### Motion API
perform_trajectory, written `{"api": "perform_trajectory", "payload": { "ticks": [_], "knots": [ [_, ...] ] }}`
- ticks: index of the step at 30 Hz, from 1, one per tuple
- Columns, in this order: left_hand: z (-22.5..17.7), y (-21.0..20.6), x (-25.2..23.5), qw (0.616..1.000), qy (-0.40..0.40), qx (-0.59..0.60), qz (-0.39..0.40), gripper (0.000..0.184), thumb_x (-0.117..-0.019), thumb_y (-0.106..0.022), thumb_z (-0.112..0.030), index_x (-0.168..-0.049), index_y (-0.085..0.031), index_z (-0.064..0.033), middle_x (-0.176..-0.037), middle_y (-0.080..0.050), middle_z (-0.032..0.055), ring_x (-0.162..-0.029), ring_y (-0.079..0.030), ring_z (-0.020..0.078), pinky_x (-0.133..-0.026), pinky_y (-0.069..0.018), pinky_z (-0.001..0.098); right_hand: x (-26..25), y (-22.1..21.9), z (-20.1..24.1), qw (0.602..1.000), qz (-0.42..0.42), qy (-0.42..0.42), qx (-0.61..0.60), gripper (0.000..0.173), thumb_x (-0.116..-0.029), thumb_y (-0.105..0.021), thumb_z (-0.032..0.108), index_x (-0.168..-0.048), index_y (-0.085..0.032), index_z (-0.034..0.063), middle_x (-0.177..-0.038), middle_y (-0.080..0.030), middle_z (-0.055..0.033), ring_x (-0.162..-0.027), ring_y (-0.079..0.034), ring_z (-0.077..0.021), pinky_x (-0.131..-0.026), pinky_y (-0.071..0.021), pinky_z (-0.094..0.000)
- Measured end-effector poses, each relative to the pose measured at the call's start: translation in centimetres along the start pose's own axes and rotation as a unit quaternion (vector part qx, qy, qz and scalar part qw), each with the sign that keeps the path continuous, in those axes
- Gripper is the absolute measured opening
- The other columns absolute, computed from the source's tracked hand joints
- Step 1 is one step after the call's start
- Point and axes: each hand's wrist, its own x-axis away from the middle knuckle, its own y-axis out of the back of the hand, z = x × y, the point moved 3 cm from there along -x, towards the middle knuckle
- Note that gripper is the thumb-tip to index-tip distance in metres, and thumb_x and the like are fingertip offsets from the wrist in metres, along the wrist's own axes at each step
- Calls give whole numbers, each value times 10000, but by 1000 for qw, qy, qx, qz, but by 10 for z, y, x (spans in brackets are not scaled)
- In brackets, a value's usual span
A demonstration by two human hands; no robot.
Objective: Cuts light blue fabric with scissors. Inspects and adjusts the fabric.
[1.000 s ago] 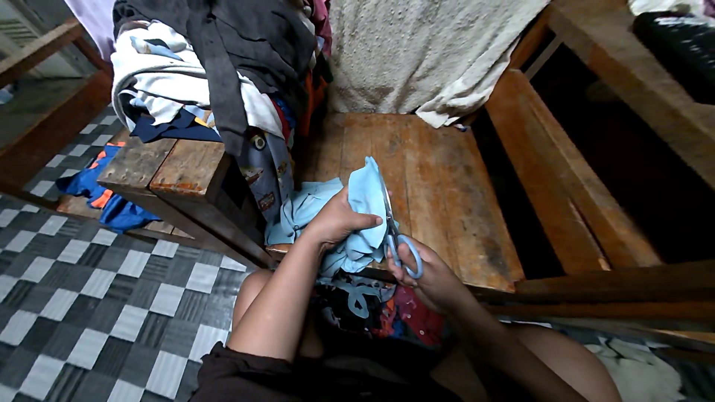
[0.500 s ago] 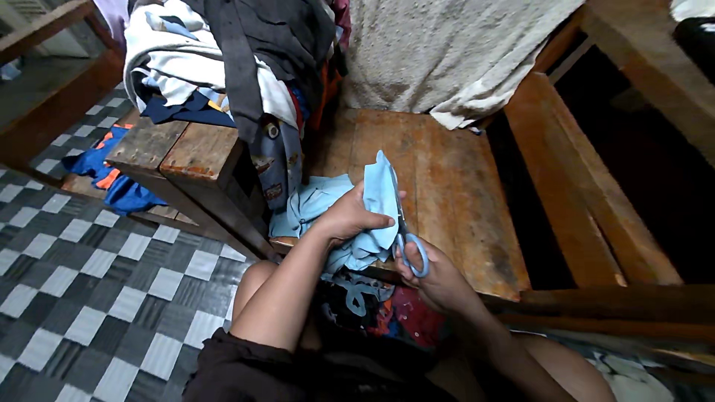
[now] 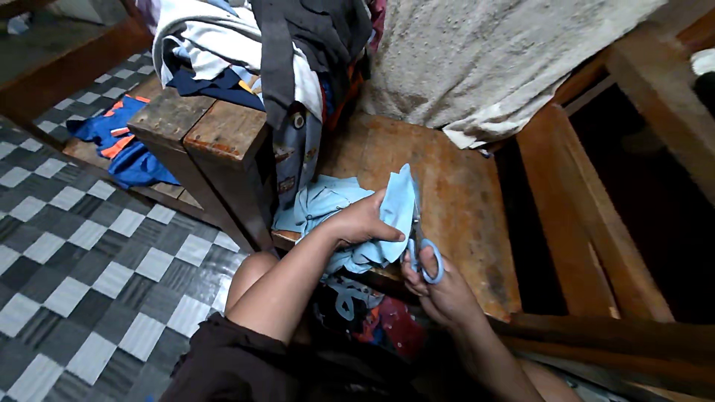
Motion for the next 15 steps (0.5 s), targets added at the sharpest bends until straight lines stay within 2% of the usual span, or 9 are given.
{"api": "perform_trajectory", "payload": {
  "ticks": [4,6,8,11,12,13,15],
  "knots": [
    [-2,-1,1,1000,6,-7,13,818,-793,-706,120,-1494,-303,-7,-1314,-603,151,-1115,-654,136,-957,-560,308,-1,0,0,1000,-10,-3,19,260,-1041,-488,374,-942,-533,138,-594,-504,112,-458,-423,42,-446,-359,-101],
    [-2,-1,2,1000,-3,5,21,796,-804,-723,98,-1479,-311,3,-1292,-623,144,-1097,-664,128,-954,-563,304,0,2,0,1000,-5,5,25,254,-1025,-529,390,-944,-544,150,-597,-518,116,-464,-432,43,-451,-364,-102],
    [-5,1,4,1000,-15,8,7,673,-868,-708,14,-1441,-355,44,-1222,-626,136,-1057,-653,107,-949,-553,295,2,3,2,999,7,18,43,245,-1008,-565,412,-948,-564,174,-598,-543,131,-470,-447,50,-462,-375,-102],
    [-6,8,2,996,-31,39,-73,333,-1044,-518,-144,-1305,-506,63,-1112,-632,98,-993,-617,83,-932,-515,296,6,5,5,995,26,25,97,194,-987,-574,367,-962,-563,175,-614,-535,155,-493,-464,64,-488,-394,-87],
    [-4,10,0,991,-43,79,-102,296,-1075,-457,-171,-1255,-550,45,-1062,-643,76,-965,-624,82,-919,-522,297,7,5,6,993,32,25,108,176,-983,-577,346,-974,-561,171,-618,-538,160,-500,-472,68,-499,-403,-85],
    [-3,12,-2,982,-56,127,-126,283,-1091,-426,-189,-1198,-586,18,-1008,-647,48,-933,-629,81,-900,-528,294,8,5,7,993,37,25,113,182,-982,-589,349,-975,-560,169,-624,-542,159,-510,-483,69,-511,-414,-85],
    [0,15,-6,964,-73,206,-151,183,-1080,-452,-132,-1100,-600,-27,-926,-651,20,-867,-643,89,-857,-546,293,9,5,6,993,46,27,109,192,-979,-611,353,-968,-562,168,-631,-545,150,-520,-490,65,-523,-424,-88]
  ]
}}
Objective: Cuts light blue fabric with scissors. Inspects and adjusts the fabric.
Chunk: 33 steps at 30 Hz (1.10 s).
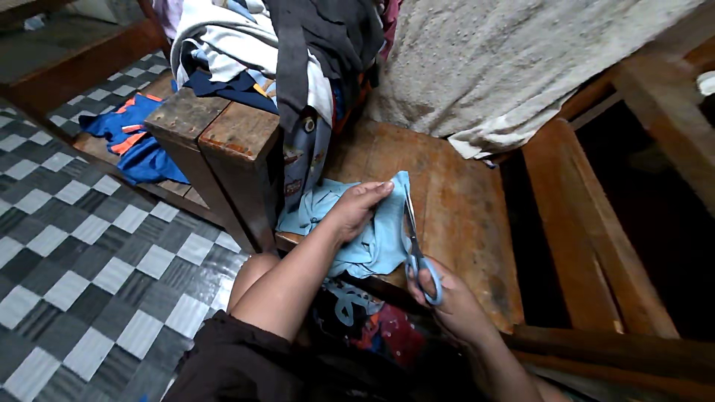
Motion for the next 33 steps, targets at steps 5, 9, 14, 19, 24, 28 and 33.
{"api": "perform_trajectory", "payload": {
  "ticks": [5,9,14,19,24,28,33],
  "knots": [
    [0,-2,0,999,21,47,-2,147,-1014,-503,39,-1142,-541,-24,-912,-675,55,-812,-674,122,-813,-574,308,0,0,-1,1000,14,15,8,91,-978,-579,260,-973,-561,171,-631,-542,157,-526,-490,69,-528,-422,-89],
    [0,-3,1,998,32,45,-16,277,-993,-516,74,-1256,-517,-14,-940,-677,57,-814,-677,118,-808,-583,308,1,-2,-1,1000,23,5,-13,169,-959,-642,329,-951,-566,179,-628,-554,148,-523,-498,62,-530,-427,-93],
    [0,-3,2,999,39,29,0,309,-977,-515,99,-1271,-521,4,-973,-676,58,-843,-674,107,-824,-577,294,-2,-4,-4,999,21,-5,-33,338,-928,-677,481,-965,-559,167,-629,-550,134,-514,-485,56,-507,-407,-94],
    [-3,-1,4,998,58,11,17,303,-990,-505,82,-1287,-530,25,-956,-683,62,-818,-677,105,-810,-582,287,-4,-4,-5,998,32,3,-47,454,-870,-711,593,-972,-568,174,-643,-553,136,-519,-484,58,-510,-405,-91],
    [-6,3,6,996,75,-12,36,260,-993,-505,74,-1243,-568,35,-936,-689,54,-806,-680,100,-797,-585,277,-4,-5,-6,998,36,-7,-54,448,-875,-711,582,-977,-564,171,-636,-542,138,-512,-474,61,-500,-396,-89],
    [-8,3,7,995,74,-29,54,250,-984,-508,79,-1212,-599,29,-946,-702,39,-815,-679,80,-800,-579,256,-4,-5,-7,997,43,-13,-57,445,-875,-716,575,-975,-566,168,-633,-538,139,-510,-474,60,-501,-396,-89],
    [-8,4,7,993,92,-32,65,240,-1013,-475,38,-1204,-619,15,-938,-717,35,-806,-690,84,-791,-586,262,-3,-4,-4,997,60,-12,-43,453,-870,-714,584,-995,-559,177,-641,-544,149,-528,-489,55,-526,-418,-101]
  ]
}}
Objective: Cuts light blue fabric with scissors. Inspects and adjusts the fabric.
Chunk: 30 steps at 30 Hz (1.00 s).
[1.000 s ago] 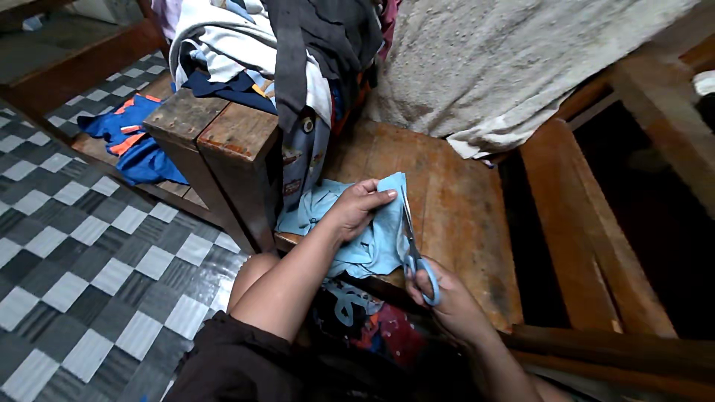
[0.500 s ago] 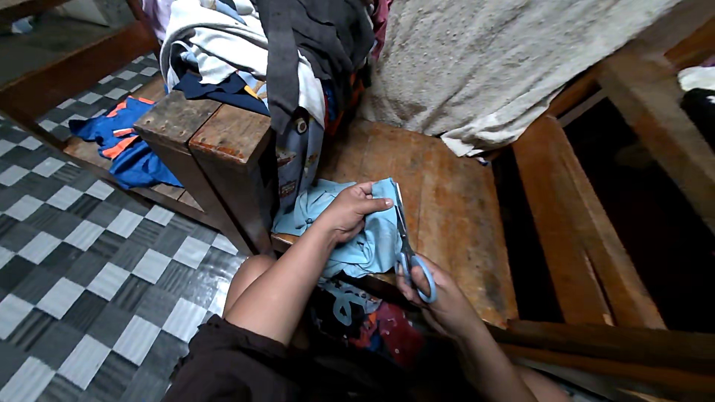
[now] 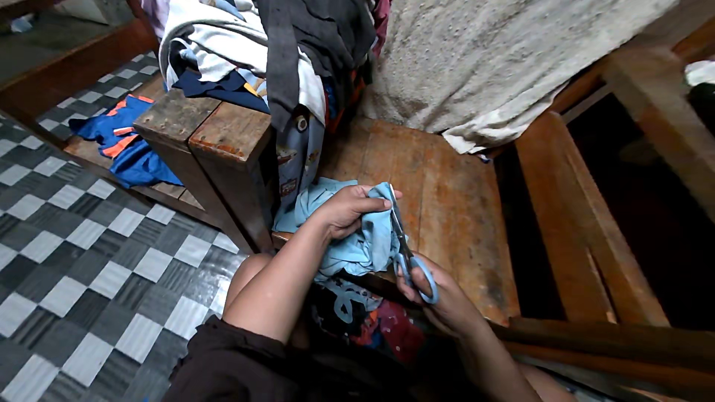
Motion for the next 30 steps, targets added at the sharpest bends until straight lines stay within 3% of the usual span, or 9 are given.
{"api": "perform_trajectory", "payload": {
  "ticks": [16,30],
  "knots": [
    [1,0,0,1000,4,-9,-6,125,-1024,-517,-12,-1021,-641,-27,-861,-720,21,-775,-693,76,-767,-586,252,0,-2,-3,997,34,9,-68,472,-841,-709,626,-991,-599,193,-670,-561,132,-522,-478,57,-495,-407,-103],
    [-5,4,2,999,15,-32,-13,112,-1007,-558,-14,-1040,-662,-36,-886,-730,15,-777,-698,66,-746,-590,237,3,-3,-1,998,24,-6,-58,458,-839,-709,627,-955,-610,195,-646,-542,137,-498,-456,57,-477,-393,-101]
  ]
}}
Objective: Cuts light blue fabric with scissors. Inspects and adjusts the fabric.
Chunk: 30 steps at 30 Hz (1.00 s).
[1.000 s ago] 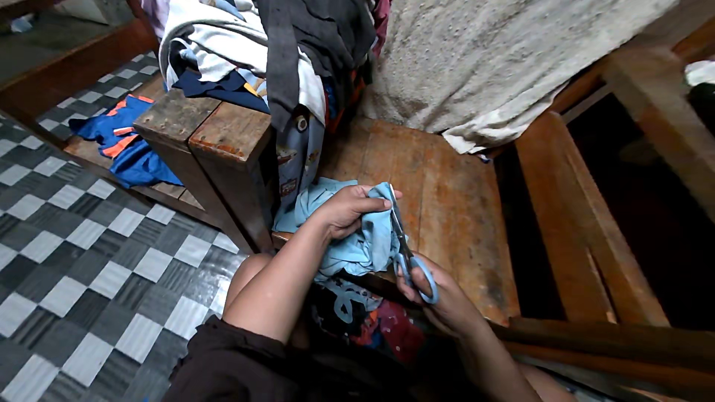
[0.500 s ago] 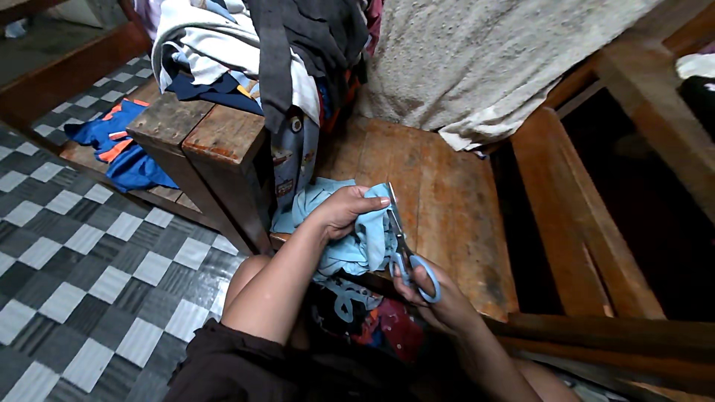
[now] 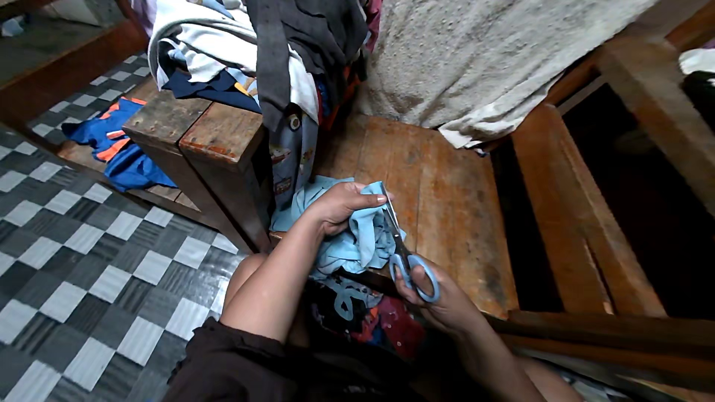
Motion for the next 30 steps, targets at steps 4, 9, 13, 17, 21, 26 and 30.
{"api": "perform_trajectory", "payload": {
  "ticks": [4,9,13,17,21,26,30],
  "knots": [
    [0,1,0,1000,-4,4,0,112,-999,-560,-1,-1029,-662,-37,-881,-732,21,-779,-701,71,-755,-591,244,1,1,0,1000,15,0,-11,438,-839,-711,622,-933,-621,204,-650,-545,132,-496,-455,56,-471,-392,-103],
    [0,0,0,1000,11,-17,-1,90,-987,-577,6,-956,-637,-53,-814,-711,1,-736,-685,58,-729,-583,234,-2,4,-6,996,65,17,-60,418,-880,-679,596,-999,-621,199,-692,-569,125,-531,-477,52,-500,-406,-109],
    [0,-2,1,999,28,-34,8,78,-987,-583,9,-965,-629,-50,-819,-714,-1,-752,-694,62,-749,-589,240,-3,2,-8,995,66,21,-73,427,-893,-661,592,-1013,-607,186,-702,-567,123,-534,-472,56,-506,-403,-102],
    [1,-2,1,998,34,-43,21,83,-979,-595,5,-944,-641,-55,-817,-722,-2,-751,-699,64,-750,-592,242,-4,0,-9,996,56,23,-68,449,-886,-651,616,-1014,-599,188,-705,-565,124,-530,-469,57,-503,-404,-106],
    [0,-2,1,998,33,-58,20,84,-975,-599,5,-934,-634,-60,-802,-713,-10,-737,-691,54,-739,-587,234,-3,-2,-8,997,49,19,-64,473,-874,-646,642,-990,-591,187,-679,-548,125,-512,-463,55,-487,-401,-105],
    [0,-2,1,997,35,-63,17,85,-969,-610,9,-924,-641,-57,-798,-716,-10,-730,-692,53,-734,-587,231,-2,-6,-8,997,33,16,-65,476,-869,-645,651,-973,-598,188,-670,-545,129,-512,-460,51,-489,-394,-112],
    [1,-1,0,997,32,-64,16,71,-963,-624,2,-929,-655,-52,-812,-719,-6,-749,-693,61,-753,-587,241,-2,-8,-7,999,11,13,-38,462,-860,-666,645,-949,-600,196,-648,-531,135,-510,-466,47,-491,-407,-119]
  ]
}}
